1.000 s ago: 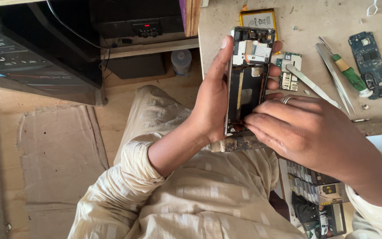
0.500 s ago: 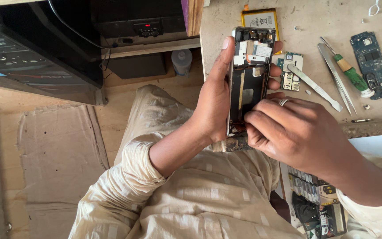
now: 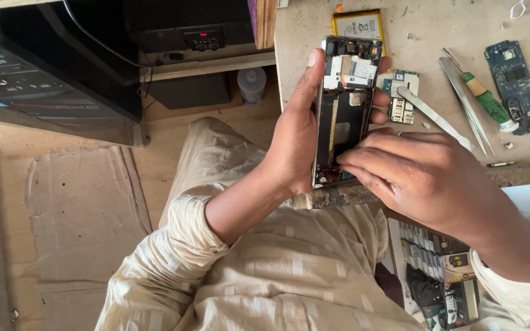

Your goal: The person removes the battery and disconnects several internal ribbon cables from a smartphone. They use a plastic spudger to pry components and carefully lift connectors to separate the internal parts.

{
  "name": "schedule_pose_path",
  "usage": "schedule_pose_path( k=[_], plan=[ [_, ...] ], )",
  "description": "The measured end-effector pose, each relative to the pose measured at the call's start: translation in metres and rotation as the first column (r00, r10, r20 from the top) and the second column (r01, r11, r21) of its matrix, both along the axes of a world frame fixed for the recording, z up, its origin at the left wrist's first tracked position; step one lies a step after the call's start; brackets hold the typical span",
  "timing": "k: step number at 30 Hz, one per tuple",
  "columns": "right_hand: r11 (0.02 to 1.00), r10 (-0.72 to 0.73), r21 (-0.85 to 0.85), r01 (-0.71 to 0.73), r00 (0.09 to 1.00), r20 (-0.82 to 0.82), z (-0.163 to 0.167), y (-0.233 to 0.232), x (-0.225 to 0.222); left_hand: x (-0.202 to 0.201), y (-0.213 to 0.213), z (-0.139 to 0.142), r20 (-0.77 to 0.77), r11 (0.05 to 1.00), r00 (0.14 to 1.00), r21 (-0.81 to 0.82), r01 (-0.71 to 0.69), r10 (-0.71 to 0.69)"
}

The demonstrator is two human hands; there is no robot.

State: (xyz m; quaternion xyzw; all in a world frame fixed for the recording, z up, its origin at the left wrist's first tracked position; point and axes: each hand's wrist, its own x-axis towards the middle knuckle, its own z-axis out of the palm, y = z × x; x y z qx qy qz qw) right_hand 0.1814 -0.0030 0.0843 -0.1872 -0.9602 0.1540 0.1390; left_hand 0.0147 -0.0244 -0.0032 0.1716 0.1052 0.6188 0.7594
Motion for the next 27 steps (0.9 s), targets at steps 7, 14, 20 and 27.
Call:
schedule_pose_path(
  k=[7,14,20,27],
  plan=[
    [0.994,-0.001,-0.109,-0.001,1.0,-0.018,-0.003,0.007,0.002,0.001,0.0,0.0,0.048,1.0,0.999,-0.016,0.023,-0.023],
    [0.992,0.051,0.12,-0.046,0.998,-0.035,-0.007,-0.002,0.004,0.001,0.002,-0.004,0.026,1.0,1.0,-0.019,0.001,0.0],
    [0.996,0.026,0.089,-0.024,0.999,-0.032,-0.013,-0.002,0.004,0.001,0.003,-0.006,0.053,1.0,0.999,-0.019,0.011,-0.01],
    [0.994,-0.103,-0.034,0.1,0.986,-0.131,-0.016,-0.002,0.007,-0.002,-0.001,-0.001,0.072,0.998,0.996,0.038,0.044,-0.047]
  ],
)
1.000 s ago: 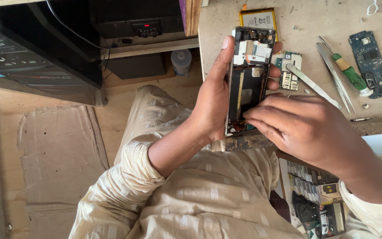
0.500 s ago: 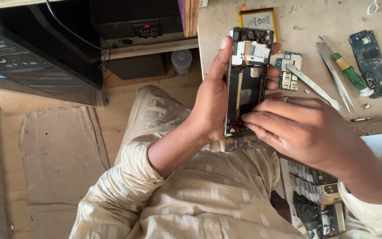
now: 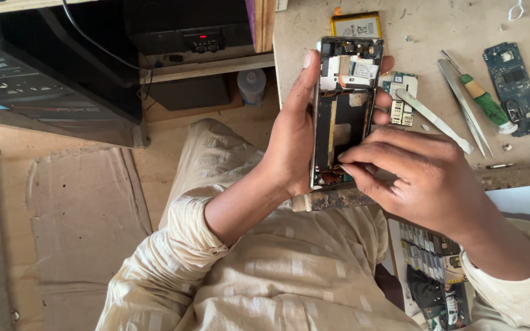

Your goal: The person removes the battery and disconnects several internal ribbon cables from a smartphone. They use a plastic spudger to pry components and carefully lift connectors to separate the internal parts.

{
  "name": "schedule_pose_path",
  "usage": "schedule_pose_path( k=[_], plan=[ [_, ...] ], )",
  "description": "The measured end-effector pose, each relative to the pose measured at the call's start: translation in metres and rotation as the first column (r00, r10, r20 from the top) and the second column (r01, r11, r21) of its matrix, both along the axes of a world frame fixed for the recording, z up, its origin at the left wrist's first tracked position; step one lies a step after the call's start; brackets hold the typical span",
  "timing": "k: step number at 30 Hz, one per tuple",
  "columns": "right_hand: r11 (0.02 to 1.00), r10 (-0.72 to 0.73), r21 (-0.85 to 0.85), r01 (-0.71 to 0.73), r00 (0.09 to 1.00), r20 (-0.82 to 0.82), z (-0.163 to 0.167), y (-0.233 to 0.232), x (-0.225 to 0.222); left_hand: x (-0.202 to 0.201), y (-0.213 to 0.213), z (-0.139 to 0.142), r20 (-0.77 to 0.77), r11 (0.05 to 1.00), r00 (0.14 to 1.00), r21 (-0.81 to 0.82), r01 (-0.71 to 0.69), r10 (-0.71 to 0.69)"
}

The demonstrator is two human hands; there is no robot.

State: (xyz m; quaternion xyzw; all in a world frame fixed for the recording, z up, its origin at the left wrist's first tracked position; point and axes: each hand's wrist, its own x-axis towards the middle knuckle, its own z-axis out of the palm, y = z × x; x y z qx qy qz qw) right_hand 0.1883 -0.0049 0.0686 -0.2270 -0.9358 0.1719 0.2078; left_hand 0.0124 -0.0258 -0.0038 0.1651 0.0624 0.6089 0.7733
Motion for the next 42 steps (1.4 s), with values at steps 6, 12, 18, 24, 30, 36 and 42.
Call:
schedule_pose_path(
  k=[6,12,18,24,30,36,42],
  plan=[
    [0.996,0.03,0.086,-0.029,0.999,-0.022,-0.002,-0.006,0.0,-0.001,-0.003,0.003,0.06,0.996,0.998,0.081,0.032,-0.037],
    [0.998,-0.055,-0.03,0.053,0.996,-0.068,-0.005,-0.007,0.002,0.0,-0.002,0.003,0.088,0.995,0.994,0.084,0.058,-0.066],
    [0.983,-0.15,-0.13,0.133,0.979,-0.136,-0.012,-0.011,0.002,-0.003,-0.003,0.004,0.098,0.998,0.994,0.041,0.052,-0.056],
    [0.983,-0.157,-0.133,0.125,0.949,-0.274,-0.013,-0.013,0.005,-0.002,-0.002,0.003,0.16,0.998,0.985,0.038,0.055,-0.06],
    [0.882,-0.334,-0.462,0.094,0.816,-0.471,-0.02,-0.011,0.012,-0.004,-0.003,0.005,0.217,0.991,0.968,0.076,0.114,-0.128],
    [0.845,-0.405,-0.533,0.038,0.696,-0.593,-0.023,-0.007,0.027,-0.004,-0.002,0.005,0.19,0.986,0.971,0.11,0.128,-0.147],
    [0.899,-0.396,-0.376,0.227,0.789,-0.47,-0.013,0.0,0.024,-0.004,-0.004,0.009,0.132,0.988,0.981,0.08,0.129,-0.139]
  ],
)
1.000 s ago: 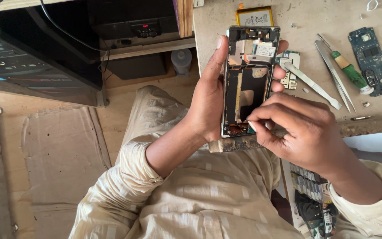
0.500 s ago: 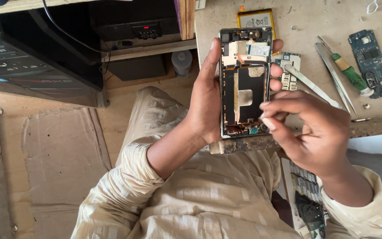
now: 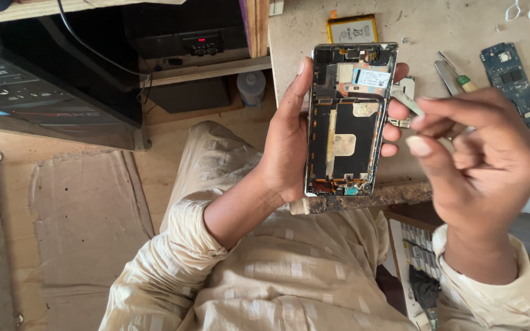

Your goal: The person removes the battery and disconnects several internal ribbon cables from a smartphone. They use a plastic spudger to pry components and carefully lift connectors to separate the internal parts.

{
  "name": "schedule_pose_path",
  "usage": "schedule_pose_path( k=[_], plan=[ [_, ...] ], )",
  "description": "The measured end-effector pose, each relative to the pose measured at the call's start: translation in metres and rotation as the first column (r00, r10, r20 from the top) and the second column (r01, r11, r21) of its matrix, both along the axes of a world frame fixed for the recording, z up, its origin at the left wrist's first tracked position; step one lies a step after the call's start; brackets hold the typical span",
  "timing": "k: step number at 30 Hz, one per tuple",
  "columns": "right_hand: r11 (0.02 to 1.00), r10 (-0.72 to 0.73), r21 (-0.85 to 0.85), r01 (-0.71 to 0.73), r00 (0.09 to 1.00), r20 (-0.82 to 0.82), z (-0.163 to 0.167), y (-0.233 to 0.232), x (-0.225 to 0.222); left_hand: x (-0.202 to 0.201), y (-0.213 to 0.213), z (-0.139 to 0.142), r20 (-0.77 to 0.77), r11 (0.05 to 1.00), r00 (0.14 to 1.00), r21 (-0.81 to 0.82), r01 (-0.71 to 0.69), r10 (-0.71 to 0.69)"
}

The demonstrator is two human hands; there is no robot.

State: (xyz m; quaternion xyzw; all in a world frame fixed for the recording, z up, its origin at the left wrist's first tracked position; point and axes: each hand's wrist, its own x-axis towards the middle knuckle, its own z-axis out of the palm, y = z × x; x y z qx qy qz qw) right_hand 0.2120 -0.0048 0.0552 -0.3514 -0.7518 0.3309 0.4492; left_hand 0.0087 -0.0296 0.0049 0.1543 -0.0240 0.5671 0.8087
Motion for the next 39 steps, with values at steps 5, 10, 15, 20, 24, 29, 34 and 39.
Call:
schedule_pose_path(
  k=[5,10,15,20,24,29,34,39],
  plan=[
    [0.952,-0.018,0.297,-0.076,0.954,0.3,0.017,0.002,-0.018,0.002,-0.005,0.006,-0.201,0.992,0.976,-0.085,-0.097,0.079],
    [0.907,-0.09,0.41,-0.099,0.904,0.417,0.028,0.01,-0.037,0.003,-0.004,0.002,-0.254,0.971,0.963,-0.19,-0.145,0.095],
    [0.894,-0.022,0.413,-0.173,0.905,0.426,0.03,0.016,-0.043,0.006,-0.001,-0.008,-0.231,0.96,0.958,-0.182,-0.213,0.169],
    [0.825,-0.064,0.526,-0.206,0.892,0.448,0.027,0.013,-0.048,0.006,-0.003,-0.007,-0.21,0.964,0.96,-0.153,-0.219,0.184],
    [0.807,-0.05,0.548,-0.221,0.898,0.436,0.024,0.011,-0.052,0.007,-0.005,-0.002,-0.157,0.96,0.957,-0.097,-0.262,0.245],
    [0.764,-0.027,0.586,-0.269,0.895,0.446,0.026,0.015,-0.05,0.006,-0.004,0.001,-0.255,0.954,0.934,-0.101,-0.282,0.249],
    [0.824,0.021,0.488,-0.286,0.877,0.479,0.034,0.017,-0.052,0.006,-0.002,-0.001,-0.306,0.946,0.928,-0.174,-0.273,0.212],
    [0.909,0.122,0.269,-0.319,0.819,0.561,0.05,0.022,-0.049,0.008,0.001,-0.002,-0.24,0.969,0.961,-0.172,-0.179,0.135]
  ],
)
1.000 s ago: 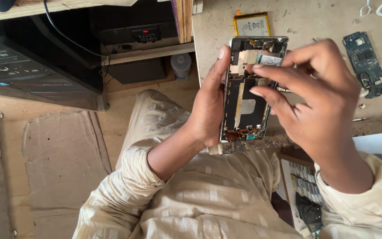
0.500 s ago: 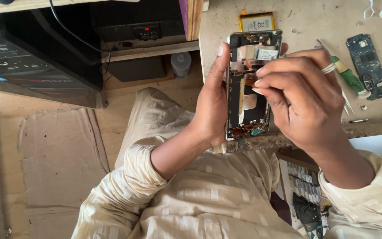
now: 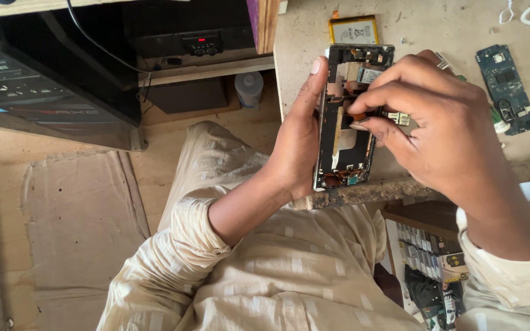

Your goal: The person removes the battery and disconnects several internal ribbon cables from a smartphone. They use a plastic spudger to pry components and carefully lift connectors to separate the internal parts.

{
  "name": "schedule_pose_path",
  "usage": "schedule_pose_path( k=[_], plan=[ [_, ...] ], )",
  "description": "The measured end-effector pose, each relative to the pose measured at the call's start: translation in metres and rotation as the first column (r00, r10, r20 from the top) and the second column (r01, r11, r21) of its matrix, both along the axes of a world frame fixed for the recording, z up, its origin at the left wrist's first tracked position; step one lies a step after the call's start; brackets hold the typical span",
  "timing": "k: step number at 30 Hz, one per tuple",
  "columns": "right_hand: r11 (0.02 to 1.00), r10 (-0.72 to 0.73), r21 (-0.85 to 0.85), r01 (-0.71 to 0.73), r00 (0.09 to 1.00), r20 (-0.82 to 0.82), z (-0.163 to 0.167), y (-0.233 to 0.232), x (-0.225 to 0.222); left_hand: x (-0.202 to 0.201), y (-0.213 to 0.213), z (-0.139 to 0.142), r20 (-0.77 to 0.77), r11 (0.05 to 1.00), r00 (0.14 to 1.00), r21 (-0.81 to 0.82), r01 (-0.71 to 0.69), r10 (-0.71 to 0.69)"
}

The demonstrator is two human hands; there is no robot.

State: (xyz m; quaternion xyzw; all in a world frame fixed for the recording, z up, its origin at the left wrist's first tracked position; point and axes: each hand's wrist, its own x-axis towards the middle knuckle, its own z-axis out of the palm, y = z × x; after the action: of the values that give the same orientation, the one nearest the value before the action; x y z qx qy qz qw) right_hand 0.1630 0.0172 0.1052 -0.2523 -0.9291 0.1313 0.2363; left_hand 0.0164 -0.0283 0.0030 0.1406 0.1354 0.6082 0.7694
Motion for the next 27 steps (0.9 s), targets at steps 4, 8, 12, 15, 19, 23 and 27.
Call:
schedule_pose_path(
  k=[4,8,12,15,19,23,27],
  plan=[
    [1.0,0.014,0.021,-0.017,0.993,0.117,0.007,0.005,0.0,0.002,0.002,0.0,-0.036,0.999,0.999,-0.016,-0.031,0.03],
    [0.997,0.066,0.038,-0.071,0.991,0.117,0.006,0.012,-0.004,0.0,0.001,-0.001,-0.006,1.0,1.0,0.02,-0.021,0.021],
    [0.996,0.084,-0.006,-0.084,0.992,0.089,0.002,0.014,-0.002,-0.001,0.001,-0.001,-0.003,0.999,0.999,0.006,-0.033,0.033],
    [0.996,0.091,-0.028,-0.089,0.995,0.051,-0.004,0.015,0.004,-0.001,0.001,0.0,0.021,1.0,1.0,-0.011,-0.02,0.02],
    [0.979,0.126,-0.152,-0.132,0.991,-0.049,-0.01,0.02,0.012,-0.001,0.0,0.002,-0.009,1.0,1.0,0.009,-0.002,0.002],
    [0.972,0.165,-0.152,-0.179,0.981,-0.099,-0.013,0.025,0.016,-0.001,0.0,0.002,-0.003,0.999,1.0,-0.041,0.011,-0.012],
    [0.968,0.176,-0.162,-0.194,0.977,-0.119,-0.011,0.028,0.015,-0.001,0.001,0.001,-0.002,1.0,1.0,-0.006,0.018,-0.018]
  ],
)
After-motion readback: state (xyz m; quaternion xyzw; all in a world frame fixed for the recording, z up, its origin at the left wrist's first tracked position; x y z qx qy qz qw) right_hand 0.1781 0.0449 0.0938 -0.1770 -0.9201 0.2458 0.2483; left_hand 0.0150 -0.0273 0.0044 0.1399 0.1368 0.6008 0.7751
